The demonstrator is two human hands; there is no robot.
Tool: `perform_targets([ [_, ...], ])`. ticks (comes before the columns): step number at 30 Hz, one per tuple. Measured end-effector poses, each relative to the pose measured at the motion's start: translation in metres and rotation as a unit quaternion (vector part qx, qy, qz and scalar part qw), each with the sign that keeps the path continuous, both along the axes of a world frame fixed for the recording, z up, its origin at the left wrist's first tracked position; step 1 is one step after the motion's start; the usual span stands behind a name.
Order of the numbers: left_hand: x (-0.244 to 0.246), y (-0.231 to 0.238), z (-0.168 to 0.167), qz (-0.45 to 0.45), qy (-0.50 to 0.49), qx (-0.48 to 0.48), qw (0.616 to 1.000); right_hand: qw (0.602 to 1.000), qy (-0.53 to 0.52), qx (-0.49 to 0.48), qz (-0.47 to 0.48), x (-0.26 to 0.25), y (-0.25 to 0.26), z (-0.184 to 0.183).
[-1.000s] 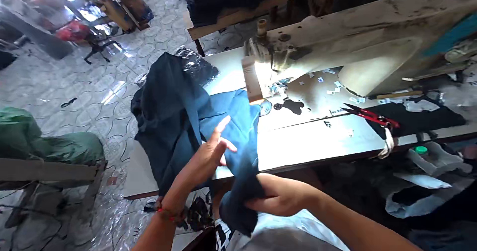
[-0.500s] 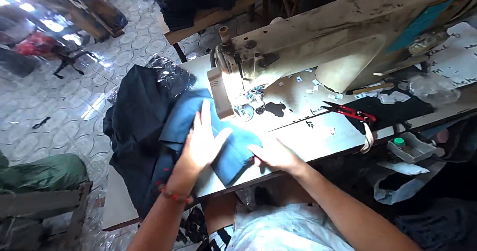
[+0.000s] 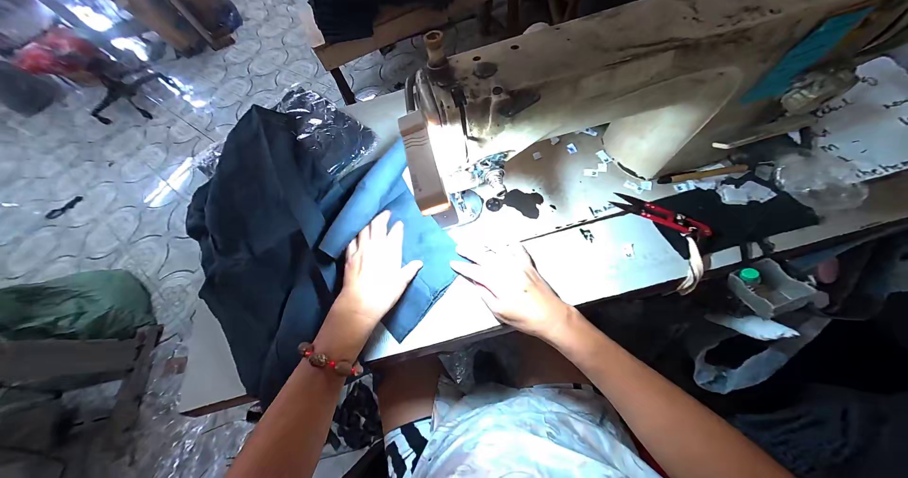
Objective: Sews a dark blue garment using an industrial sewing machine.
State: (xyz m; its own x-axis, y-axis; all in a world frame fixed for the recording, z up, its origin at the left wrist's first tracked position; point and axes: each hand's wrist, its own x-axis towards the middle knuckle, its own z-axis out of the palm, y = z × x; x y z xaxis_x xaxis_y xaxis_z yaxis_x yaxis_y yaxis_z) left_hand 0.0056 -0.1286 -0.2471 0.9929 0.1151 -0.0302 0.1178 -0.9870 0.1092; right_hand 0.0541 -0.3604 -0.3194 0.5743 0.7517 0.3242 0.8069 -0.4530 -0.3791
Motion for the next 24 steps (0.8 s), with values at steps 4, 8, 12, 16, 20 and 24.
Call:
perform_targets([
  [4, 0.017, -0.017, -0.018, -0.121, -0.087, -0.055, 0.987, 1.0, 0.007, -0.011, 0.006, 0.002, 0.0, 0.0],
  [8, 0.052, -0.021, -0.021, -0.11, -0.025, 0.009, 0.994, 1.0, 0.011, -0.014, 0.001, -0.001, 0.0, 0.001],
  [12, 0.077, -0.03, -0.012, -0.036, 0.024, 0.034, 0.998, 0.999, 0.029, -0.026, -0.008, -0.001, 0.001, 0.004],
  [16, 0.098, -0.023, -0.022, 0.002, 0.054, 0.052, 0.997, 0.999, 0.013, -0.031, -0.013, -0.002, 0.004, 0.003],
  [20, 0.043, -0.022, -0.003, -0.084, -0.077, -0.07, 0.991, 1.0, -0.008, -0.009, -0.019, -0.002, 0.004, 0.0],
  [24, -0.014, -0.02, -0.008, -0.124, -0.124, -0.155, 0.972, 0.999, -0.002, 0.03, -0.034, -0.001, 0.004, -0.001],
])
